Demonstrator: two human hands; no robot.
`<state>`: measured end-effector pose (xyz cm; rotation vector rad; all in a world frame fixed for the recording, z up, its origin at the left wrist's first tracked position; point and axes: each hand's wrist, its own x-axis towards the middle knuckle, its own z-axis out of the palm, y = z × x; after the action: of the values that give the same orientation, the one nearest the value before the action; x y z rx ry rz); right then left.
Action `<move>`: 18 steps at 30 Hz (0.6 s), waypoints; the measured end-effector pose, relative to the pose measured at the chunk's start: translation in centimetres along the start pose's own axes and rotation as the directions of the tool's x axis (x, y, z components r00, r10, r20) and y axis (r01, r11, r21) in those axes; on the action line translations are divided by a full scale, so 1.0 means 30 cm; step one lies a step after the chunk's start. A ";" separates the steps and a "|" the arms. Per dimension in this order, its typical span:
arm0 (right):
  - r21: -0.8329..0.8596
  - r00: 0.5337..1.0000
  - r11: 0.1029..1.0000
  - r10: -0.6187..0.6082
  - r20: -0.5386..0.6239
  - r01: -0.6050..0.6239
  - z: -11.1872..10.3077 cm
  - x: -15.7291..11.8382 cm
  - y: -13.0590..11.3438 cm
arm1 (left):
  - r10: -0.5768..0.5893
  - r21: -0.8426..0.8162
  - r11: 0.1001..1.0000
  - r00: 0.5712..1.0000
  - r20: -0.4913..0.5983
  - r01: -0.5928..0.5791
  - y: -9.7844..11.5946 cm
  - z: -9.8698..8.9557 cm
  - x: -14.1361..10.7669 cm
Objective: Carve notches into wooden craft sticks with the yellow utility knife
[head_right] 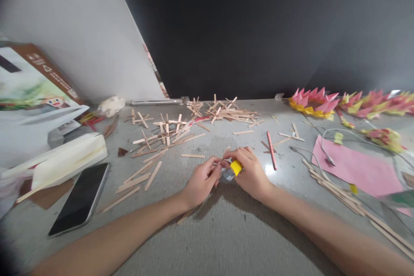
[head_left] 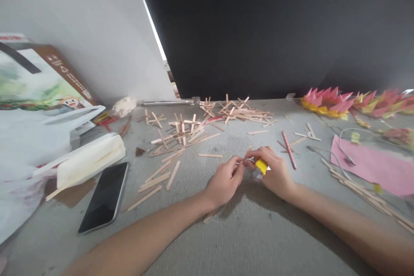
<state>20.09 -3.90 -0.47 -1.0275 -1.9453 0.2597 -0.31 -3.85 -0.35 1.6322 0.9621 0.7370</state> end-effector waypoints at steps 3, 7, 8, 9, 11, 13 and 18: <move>-0.025 1.000 0.999 -0.028 0.004 0.028 0.005 -0.004 0.009 | -0.014 0.083 0.996 1.000 0.009 0.014 -0.002 0.000 0.001; -0.047 1.000 0.999 -0.008 0.013 0.009 0.010 -0.006 0.014 | 0.008 0.167 0.986 1.000 -0.007 -0.006 0.000 -0.003 0.001; -0.044 1.000 0.999 -0.001 0.013 0.002 0.011 -0.006 0.015 | 0.016 0.177 0.984 1.000 -0.007 -0.015 0.000 -0.004 0.001; -0.038 1.000 0.999 0.005 0.014 -0.004 0.012 -0.006 0.016 | 0.023 0.183 0.983 1.000 -0.005 -0.022 -0.001 -0.004 0.002; -0.025 1.000 1.000 0.009 0.022 -0.008 0.015 -0.005 0.020 | 0.031 0.186 0.982 1.000 -0.001 -0.030 -0.002 -0.005 0.003; -0.027 1.000 1.000 0.007 0.030 -0.007 0.017 -0.005 0.024 | 0.033 0.184 0.982 0.999 -0.005 -0.031 -0.004 -0.005 0.003; -0.054 0.998 0.998 0.029 0.049 -0.027 0.021 -0.005 0.033 | 0.054 0.191 0.980 0.999 0.003 -0.053 0.001 -0.008 0.002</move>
<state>20.19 -3.24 -1.45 -1.0932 -1.9932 0.2518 -0.48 -3.69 -0.26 1.8306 1.0194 0.7002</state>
